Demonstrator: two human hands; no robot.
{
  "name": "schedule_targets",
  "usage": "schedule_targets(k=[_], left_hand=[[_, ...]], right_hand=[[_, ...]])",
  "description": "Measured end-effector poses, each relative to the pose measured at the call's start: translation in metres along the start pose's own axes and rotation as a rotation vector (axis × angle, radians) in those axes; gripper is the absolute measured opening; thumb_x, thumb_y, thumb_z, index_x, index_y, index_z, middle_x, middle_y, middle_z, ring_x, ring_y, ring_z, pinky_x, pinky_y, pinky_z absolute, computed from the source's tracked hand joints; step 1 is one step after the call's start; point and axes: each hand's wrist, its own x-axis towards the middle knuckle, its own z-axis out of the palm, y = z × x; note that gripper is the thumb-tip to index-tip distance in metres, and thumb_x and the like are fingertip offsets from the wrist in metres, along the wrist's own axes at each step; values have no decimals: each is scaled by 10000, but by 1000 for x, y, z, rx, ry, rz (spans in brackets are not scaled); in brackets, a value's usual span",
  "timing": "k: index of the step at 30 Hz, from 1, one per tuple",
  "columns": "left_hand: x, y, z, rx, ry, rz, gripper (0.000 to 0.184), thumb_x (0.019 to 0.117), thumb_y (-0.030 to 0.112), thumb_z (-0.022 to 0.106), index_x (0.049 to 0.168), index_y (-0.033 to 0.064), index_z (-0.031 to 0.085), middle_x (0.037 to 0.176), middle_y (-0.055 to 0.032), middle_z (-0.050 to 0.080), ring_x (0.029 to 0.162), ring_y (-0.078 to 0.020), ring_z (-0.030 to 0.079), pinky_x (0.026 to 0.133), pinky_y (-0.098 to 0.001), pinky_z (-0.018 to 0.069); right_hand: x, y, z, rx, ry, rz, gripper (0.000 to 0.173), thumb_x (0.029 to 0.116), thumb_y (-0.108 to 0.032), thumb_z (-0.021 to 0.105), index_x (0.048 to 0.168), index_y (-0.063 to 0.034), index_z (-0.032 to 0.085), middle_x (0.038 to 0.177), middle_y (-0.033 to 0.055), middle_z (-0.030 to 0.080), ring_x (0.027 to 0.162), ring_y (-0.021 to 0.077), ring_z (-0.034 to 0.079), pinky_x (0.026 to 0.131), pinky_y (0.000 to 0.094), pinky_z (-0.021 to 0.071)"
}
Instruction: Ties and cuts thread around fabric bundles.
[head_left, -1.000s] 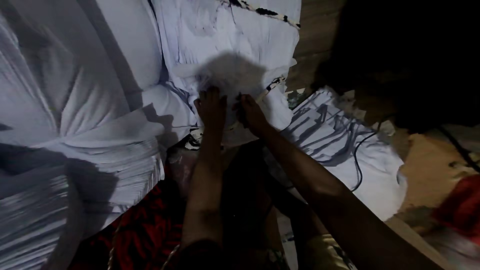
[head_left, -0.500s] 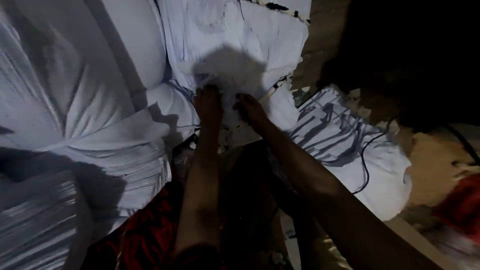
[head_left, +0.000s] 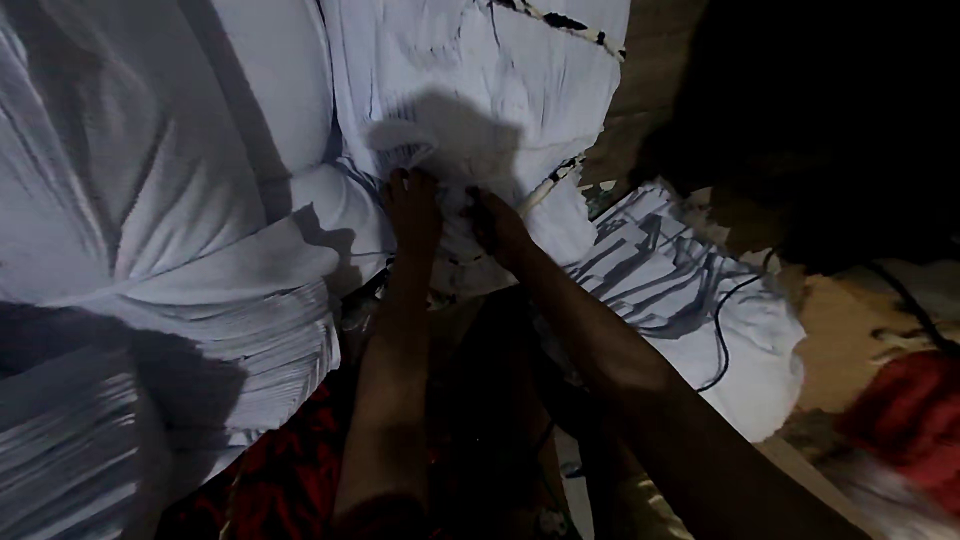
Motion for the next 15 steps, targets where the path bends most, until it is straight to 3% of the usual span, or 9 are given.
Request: schedule_targets(k=[3,7,12,15], left_hand=[[3,3,-4,-27,-65,-64,246,996,23,535,1178,-72,672,1338,-294,596,1317,-530,479,1035,-677,366],[4,6,-8,-235,-238,-297,346,1059,161,478,1246,-64,663,1465,-327,460,1392,-539,366,1124,-658,299],[-8,15,-7,-384,-149,-370,327,1029,184,557,1161,-84,689,1434,-330,477,1369,-518,386,1147,-601,313],[-26,25,-10,-344,-143,-355,329,1034,187,546,1129,-94,687,1414,-319,505,1348,-508,422,1137,-591,340]], right_hand=[[3,4,0,-12,-1,-30,376,1134,-307,326,1380,-114,534,892,-16,702,485,-16,459,440,135,372],[6,3,1,-17,3,-18,379,1134,-294,329,1392,-104,532,913,-9,711,481,-10,453,440,145,369],[4,3,-5,20,-16,1,399,1131,-333,316,1391,-128,538,923,-13,710,490,-9,449,444,146,360],[-4,8,-12,65,-16,2,427,1131,-370,298,1376,-123,546,873,-15,681,459,-1,426,416,142,359]])
